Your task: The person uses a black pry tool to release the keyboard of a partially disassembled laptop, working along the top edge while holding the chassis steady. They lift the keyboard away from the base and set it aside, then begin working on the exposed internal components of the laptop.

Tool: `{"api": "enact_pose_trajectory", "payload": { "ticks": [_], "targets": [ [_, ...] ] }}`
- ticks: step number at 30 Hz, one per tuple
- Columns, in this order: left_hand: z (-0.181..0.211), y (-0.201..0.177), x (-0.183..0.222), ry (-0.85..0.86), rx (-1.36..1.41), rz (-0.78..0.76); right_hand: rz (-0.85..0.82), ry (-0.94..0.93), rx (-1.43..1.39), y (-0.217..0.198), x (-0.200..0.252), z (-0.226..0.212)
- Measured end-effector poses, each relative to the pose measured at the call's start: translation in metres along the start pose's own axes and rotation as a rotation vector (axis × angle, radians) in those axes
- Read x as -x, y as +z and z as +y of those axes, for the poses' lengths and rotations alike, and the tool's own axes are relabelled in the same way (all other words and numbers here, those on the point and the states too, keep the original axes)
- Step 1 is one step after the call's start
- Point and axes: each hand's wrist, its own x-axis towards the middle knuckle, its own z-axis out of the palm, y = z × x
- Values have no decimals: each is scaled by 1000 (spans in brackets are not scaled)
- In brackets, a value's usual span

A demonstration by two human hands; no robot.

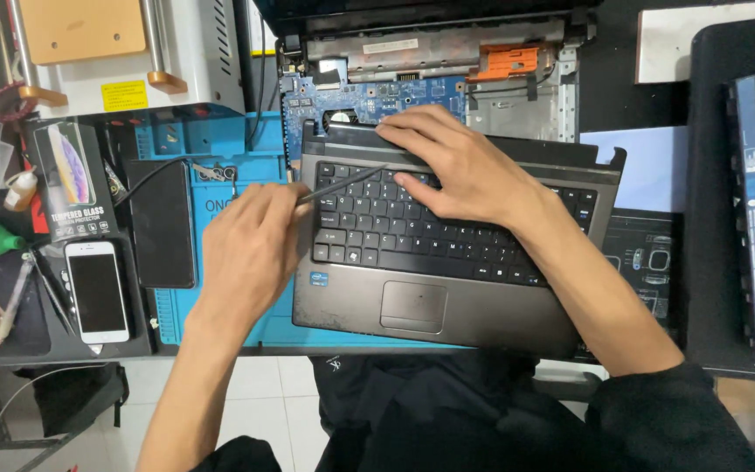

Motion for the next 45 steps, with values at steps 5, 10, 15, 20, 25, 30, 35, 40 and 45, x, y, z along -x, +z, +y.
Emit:
{"api": "enact_pose_trajectory", "payload": {
  "ticks": [5, 10, 15, 20, 25, 30, 35, 40, 45],
  "targets": [
    [9, -10, 9, -159, -73, -138, 36, -50, 55, 2, 3, 0],
    [8, -1, 21, -67, 135, 152, 17, -106, 258, 8, 4, -4],
    [13, -2, 18, -44, 210, 202, -21, -177, 628, 10, 2, -8],
    [16, -2, 15, -2, 256, 242, -42, -210, 751, 13, 1, -7],
    [16, 9, 11, 174, 296, 203, -34, -216, 754, 13, 2, -7],
    [12, 19, 5, 270, 153, 129, -54, -219, 788, 13, 1, -8],
    [7, 23, -1, 416, 32, 189, -72, -229, 790, 10, 0, -9],
    [-6, 46, 14, 333, 186, 223, -94, -220, 789, 9, 1, -11],
    [-12, 53, 16, 348, 260, 225, -79, -228, 770, 8, -1, -10]
  ]
}}
